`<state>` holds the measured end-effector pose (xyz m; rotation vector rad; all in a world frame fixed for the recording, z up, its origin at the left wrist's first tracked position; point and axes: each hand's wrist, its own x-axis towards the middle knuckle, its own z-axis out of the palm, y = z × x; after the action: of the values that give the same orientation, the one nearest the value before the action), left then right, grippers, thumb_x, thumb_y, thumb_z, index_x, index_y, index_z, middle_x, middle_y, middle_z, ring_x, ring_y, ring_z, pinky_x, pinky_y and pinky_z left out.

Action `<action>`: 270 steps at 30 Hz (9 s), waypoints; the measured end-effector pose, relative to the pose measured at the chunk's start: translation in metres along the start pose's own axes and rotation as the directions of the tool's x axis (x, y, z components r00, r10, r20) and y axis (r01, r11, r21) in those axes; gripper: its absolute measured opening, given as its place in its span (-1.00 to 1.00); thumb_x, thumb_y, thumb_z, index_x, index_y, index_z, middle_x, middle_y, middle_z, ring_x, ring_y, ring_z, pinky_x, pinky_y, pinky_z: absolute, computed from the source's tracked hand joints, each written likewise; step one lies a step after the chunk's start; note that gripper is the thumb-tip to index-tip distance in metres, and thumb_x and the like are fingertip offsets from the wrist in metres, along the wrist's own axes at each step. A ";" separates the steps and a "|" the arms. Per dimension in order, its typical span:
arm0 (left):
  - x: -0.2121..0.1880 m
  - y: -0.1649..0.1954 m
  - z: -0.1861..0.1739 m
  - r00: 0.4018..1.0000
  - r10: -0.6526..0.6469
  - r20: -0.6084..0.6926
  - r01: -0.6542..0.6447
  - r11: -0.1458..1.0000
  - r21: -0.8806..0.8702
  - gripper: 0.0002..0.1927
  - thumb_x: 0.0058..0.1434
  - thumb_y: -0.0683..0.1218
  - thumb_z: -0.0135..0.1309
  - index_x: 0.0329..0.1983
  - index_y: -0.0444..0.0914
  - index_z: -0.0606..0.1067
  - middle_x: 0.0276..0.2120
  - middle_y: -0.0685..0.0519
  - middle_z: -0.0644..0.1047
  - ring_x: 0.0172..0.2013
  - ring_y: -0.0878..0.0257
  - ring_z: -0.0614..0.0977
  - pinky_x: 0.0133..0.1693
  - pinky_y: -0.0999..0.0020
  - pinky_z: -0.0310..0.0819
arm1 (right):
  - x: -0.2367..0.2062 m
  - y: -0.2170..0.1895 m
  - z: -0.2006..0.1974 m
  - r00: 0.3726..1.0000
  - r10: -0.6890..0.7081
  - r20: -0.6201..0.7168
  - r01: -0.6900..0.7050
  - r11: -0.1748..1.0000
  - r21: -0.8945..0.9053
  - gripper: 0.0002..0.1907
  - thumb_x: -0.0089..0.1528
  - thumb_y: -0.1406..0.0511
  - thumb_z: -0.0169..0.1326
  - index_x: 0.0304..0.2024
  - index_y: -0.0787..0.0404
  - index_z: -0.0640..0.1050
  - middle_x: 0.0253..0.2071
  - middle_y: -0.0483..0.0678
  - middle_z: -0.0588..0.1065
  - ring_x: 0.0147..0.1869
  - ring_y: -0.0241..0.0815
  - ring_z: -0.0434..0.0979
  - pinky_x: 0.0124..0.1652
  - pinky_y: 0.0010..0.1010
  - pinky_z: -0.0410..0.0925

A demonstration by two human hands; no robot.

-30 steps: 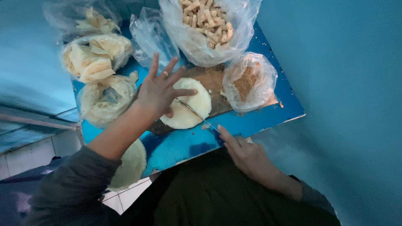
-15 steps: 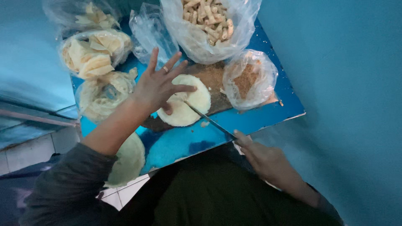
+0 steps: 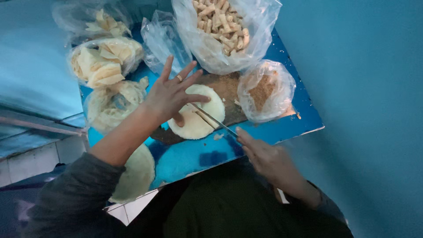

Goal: The person sits at a small blue table and handles round white crackers. They tear pieces off a cracker, cut the cracker into pieces with a knife on a small wooden board, and fold and press the pieces by hand, placing finished pieces with a pile of cut crackers on the table.

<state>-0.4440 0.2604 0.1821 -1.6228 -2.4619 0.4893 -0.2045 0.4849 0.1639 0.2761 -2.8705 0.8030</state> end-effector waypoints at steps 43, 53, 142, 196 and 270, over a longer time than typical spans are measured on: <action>0.009 -0.006 0.025 0.999 -0.009 0.033 0.008 0.999 0.042 0.13 -0.52 0.36 0.44 0.30 0.52 0.32 0.50 0.14 0.11 0.52 0.00 -0.09 0.32 -0.44 -0.44 | 0.054 0.001 0.065 0.994 -0.097 -0.045 0.081 0.959 -0.271 -0.44 0.37 0.18 0.04 0.41 0.08 0.29 -0.53 0.09 0.48 -0.59 0.10 0.50 -0.62 -0.11 0.35; -0.007 0.005 0.031 0.998 -0.008 -0.058 0.008 1.000 0.009 0.21 -0.63 0.40 0.41 0.31 0.58 0.32 0.54 0.12 0.07 0.53 0.03 -0.15 0.33 -0.47 -0.40 | 0.009 -0.002 0.054 1.000 -0.020 0.021 0.024 0.976 -0.218 -0.46 0.39 0.22 -0.02 0.43 0.02 0.25 -0.54 0.08 0.48 -0.61 0.10 0.49 -0.64 -0.08 0.33; 0.029 0.011 0.019 0.980 0.147 0.137 -0.102 0.952 -0.290 0.29 -0.29 0.03 0.51 0.55 0.09 0.08 0.43 0.14 0.20 0.40 0.09 0.14 0.32 -0.40 -0.27 | -0.007 0.149 -0.007 0.801 0.069 -0.595 -0.394 0.809 -0.436 -0.67 0.29 0.35 0.24 0.13 0.11 0.59 -0.03 0.08 0.54 0.02 0.11 0.54 -0.04 -0.13 0.48; -0.015 -0.041 0.106 0.943 -0.174 -0.285 -0.013 0.833 -0.553 -0.65 0.16 -0.10 0.19 0.03 -0.12 0.50 -0.07 0.03 0.56 0.01 0.03 0.57 0.17 -0.20 0.17 | 0.117 0.013 0.074 0.928 -0.312 -0.206 0.208 0.889 -0.408 -0.78 0.17 0.38 0.15 -0.11 0.22 0.59 -0.19 -0.04 0.51 -0.03 -0.05 0.53 -0.14 -0.22 0.43; -0.125 0.071 0.095 0.900 -0.169 -0.402 0.061 0.961 -0.269 -0.56 0.09 -0.12 0.05 0.05 -0.38 0.50 0.24 -0.39 0.35 0.31 -0.30 0.37 0.18 -0.14 0.30 | 0.162 -0.031 0.070 0.982 -0.111 -0.151 0.134 0.978 0.157 -0.38 0.24 0.29 0.28 0.32 0.09 0.36 -0.06 0.16 0.58 0.05 0.10 0.65 -0.01 -0.18 0.46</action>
<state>-0.3612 0.1542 0.0743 -1.4573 -2.3302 -0.1881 -0.3623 0.4001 0.1509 0.3949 -2.6300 0.9973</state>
